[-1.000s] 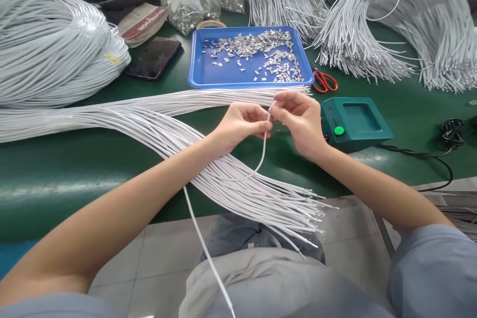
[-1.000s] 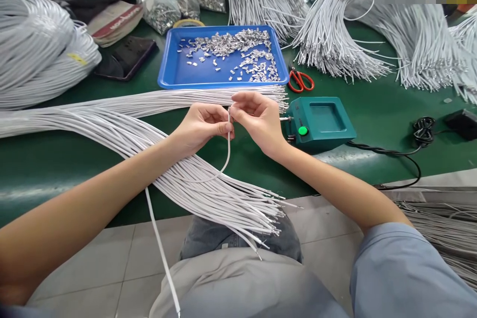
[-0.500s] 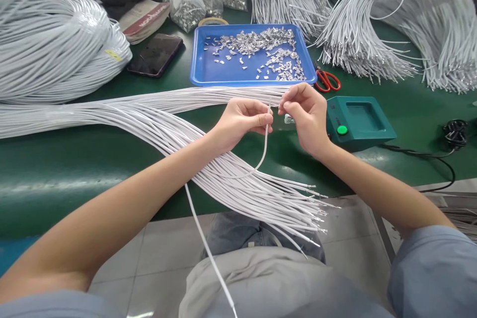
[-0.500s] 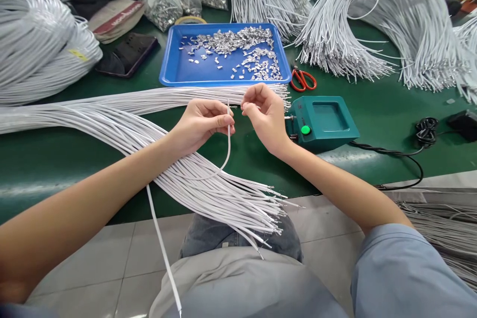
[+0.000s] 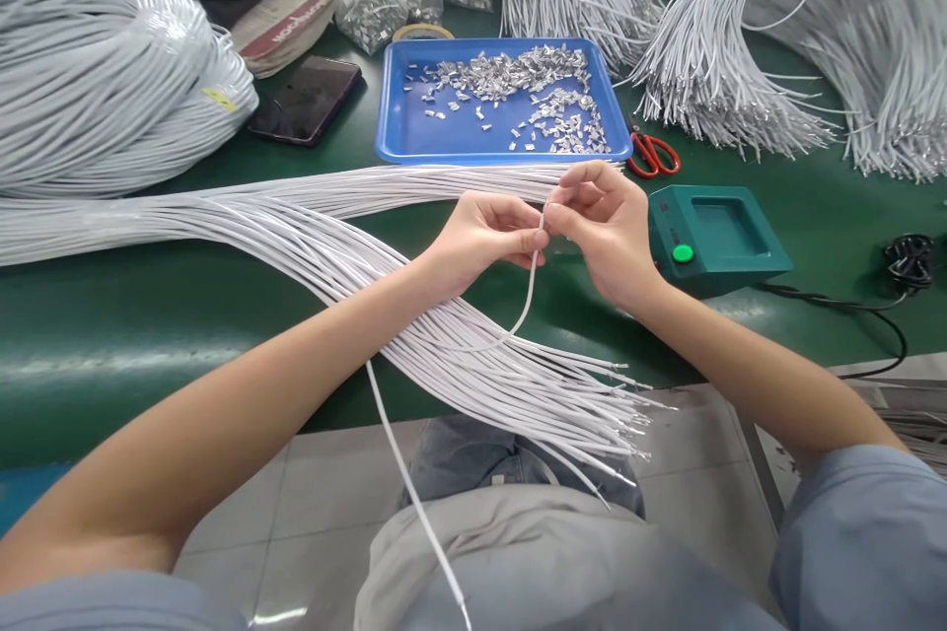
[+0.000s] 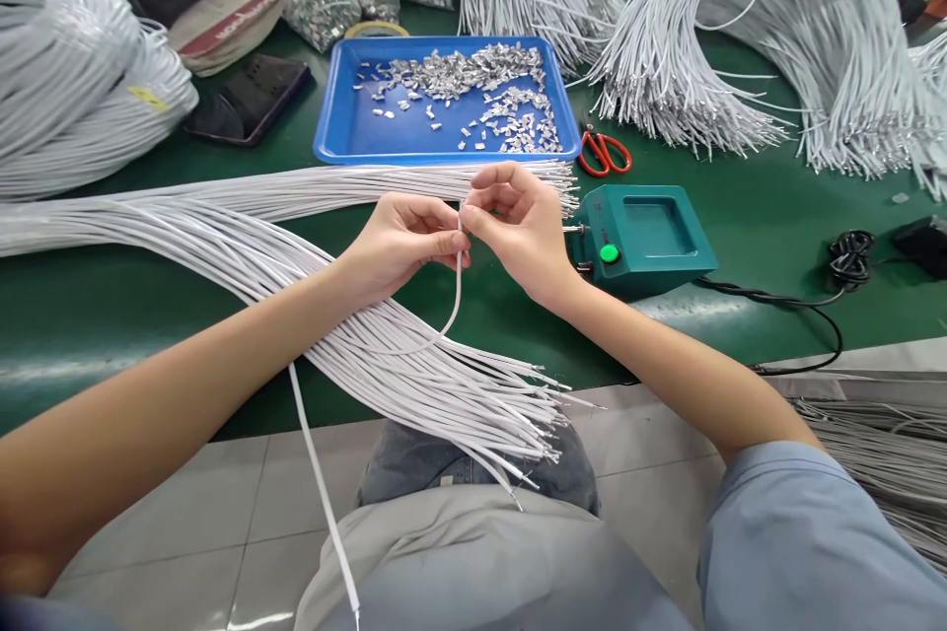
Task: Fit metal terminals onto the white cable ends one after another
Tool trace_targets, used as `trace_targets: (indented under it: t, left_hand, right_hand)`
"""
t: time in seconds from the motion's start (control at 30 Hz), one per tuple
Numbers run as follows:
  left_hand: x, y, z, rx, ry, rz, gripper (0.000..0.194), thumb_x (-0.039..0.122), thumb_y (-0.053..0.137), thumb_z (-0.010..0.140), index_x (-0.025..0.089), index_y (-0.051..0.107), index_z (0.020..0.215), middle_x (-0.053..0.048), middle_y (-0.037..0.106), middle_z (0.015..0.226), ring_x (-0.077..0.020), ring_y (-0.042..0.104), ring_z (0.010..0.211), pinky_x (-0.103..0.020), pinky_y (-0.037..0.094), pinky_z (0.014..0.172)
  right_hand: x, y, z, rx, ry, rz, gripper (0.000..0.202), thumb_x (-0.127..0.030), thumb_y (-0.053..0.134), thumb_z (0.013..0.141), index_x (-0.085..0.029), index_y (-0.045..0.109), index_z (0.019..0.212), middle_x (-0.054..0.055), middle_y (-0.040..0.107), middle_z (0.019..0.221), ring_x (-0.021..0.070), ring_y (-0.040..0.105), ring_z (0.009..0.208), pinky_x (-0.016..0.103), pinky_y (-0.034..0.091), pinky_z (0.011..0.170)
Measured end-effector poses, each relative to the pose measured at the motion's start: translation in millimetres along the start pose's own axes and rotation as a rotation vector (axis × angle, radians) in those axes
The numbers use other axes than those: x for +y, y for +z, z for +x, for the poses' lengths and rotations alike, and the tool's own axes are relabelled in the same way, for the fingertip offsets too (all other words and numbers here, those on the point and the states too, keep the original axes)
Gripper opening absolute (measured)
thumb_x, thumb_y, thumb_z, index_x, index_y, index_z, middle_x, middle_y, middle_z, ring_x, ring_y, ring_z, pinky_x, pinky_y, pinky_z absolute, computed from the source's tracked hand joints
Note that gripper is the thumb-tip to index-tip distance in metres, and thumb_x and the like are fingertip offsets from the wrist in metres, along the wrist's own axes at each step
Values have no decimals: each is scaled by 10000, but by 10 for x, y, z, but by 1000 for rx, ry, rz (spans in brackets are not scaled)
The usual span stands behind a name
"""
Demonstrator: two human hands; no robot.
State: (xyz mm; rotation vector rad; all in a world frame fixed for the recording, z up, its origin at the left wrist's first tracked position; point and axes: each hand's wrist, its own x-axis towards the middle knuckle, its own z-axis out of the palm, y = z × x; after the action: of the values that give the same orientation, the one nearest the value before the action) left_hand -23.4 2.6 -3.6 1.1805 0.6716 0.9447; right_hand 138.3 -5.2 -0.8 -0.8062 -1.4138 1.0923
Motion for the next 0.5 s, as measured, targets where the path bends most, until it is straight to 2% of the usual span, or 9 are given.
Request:
trace_targets:
  t: [0.23, 0.5]
  left_hand:
    - [-21, 18, -4, 30, 23, 18, 357, 341, 923, 531, 111, 717, 711, -18, 697, 654, -143, 685, 615, -247, 595, 585]
    - [-5, 34, -9, 53, -8, -8, 347, 344, 915, 551, 110, 727, 725, -17, 698, 652, -129, 680, 605, -227, 587, 584]
  right_hand:
    - [-7, 7, -24, -60, 81, 57, 247, -237, 678, 784, -249, 544, 992, -42, 539, 734, 91, 565, 640, 262, 537, 577]
    - [49, 8, -12, -91, -41, -145, 220, -158, 534, 803, -274, 440, 964, -60, 426, 689, 106, 481, 621, 262, 500, 537]
